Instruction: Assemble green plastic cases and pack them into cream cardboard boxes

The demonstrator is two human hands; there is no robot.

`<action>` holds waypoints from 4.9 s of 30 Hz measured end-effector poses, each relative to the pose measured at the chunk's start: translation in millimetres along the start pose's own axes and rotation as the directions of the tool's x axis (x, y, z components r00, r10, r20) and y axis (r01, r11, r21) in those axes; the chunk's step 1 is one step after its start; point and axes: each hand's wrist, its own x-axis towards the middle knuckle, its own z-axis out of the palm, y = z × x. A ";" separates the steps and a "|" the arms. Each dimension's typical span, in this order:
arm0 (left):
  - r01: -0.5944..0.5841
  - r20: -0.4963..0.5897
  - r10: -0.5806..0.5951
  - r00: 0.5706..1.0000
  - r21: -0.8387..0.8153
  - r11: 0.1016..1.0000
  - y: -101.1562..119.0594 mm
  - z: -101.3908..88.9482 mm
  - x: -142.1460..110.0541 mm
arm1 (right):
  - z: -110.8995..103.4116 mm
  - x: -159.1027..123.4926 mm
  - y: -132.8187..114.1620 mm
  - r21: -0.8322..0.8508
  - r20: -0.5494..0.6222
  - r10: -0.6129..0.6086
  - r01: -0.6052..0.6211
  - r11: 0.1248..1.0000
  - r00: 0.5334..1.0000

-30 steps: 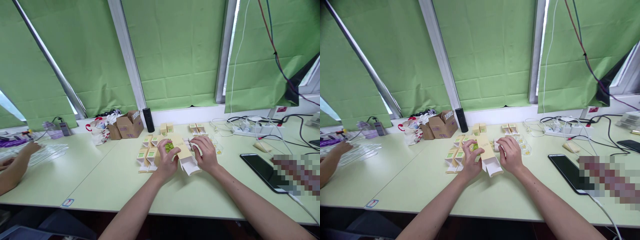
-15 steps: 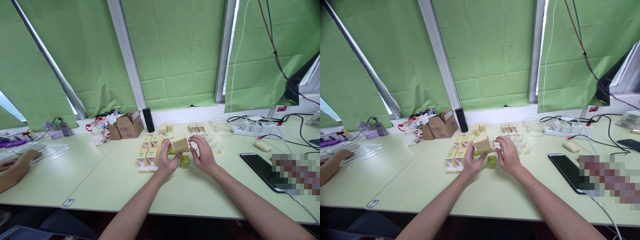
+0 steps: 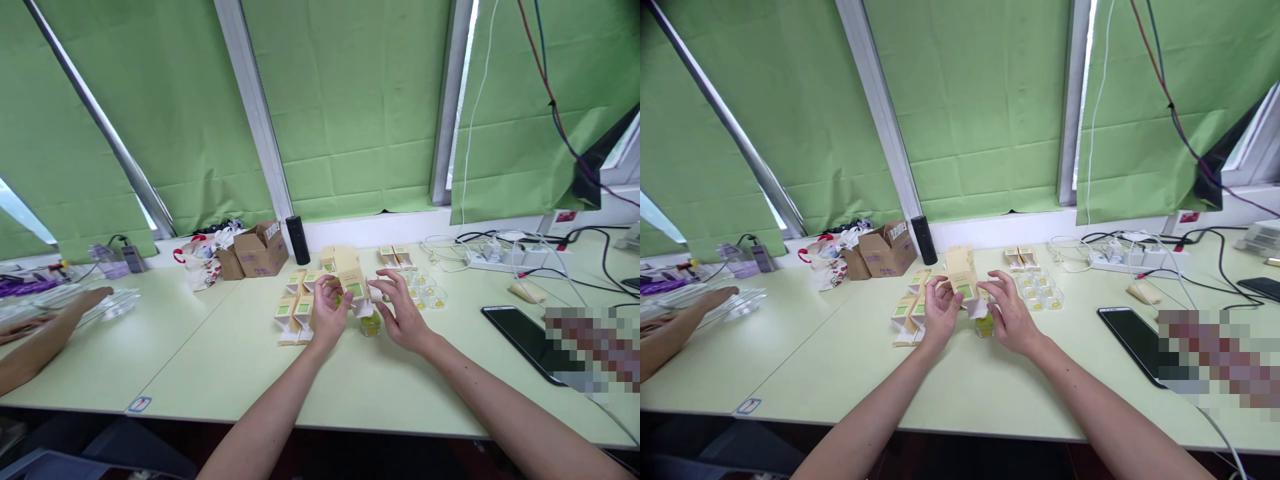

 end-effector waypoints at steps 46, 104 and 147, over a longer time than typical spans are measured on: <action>-0.226 0.141 0.185 0.973 0.386 0.894 11.8 -0.1 -8.5 | 9.5 -3.6 1.9 0.421 0.064 0.303 -0.301 0.856 0.951; -0.103 0.270 0.027 0.963 0.273 0.957 8.6 -6.4 -8.4 | 13.3 -4.6 5.3 0.589 0.118 0.432 -0.413 0.694 0.894; -0.178 0.256 0.086 0.963 0.363 0.915 9.7 -5.3 -9.1 | 13.9 -2.8 1.9 0.507 0.051 0.432 -0.396 0.765 0.900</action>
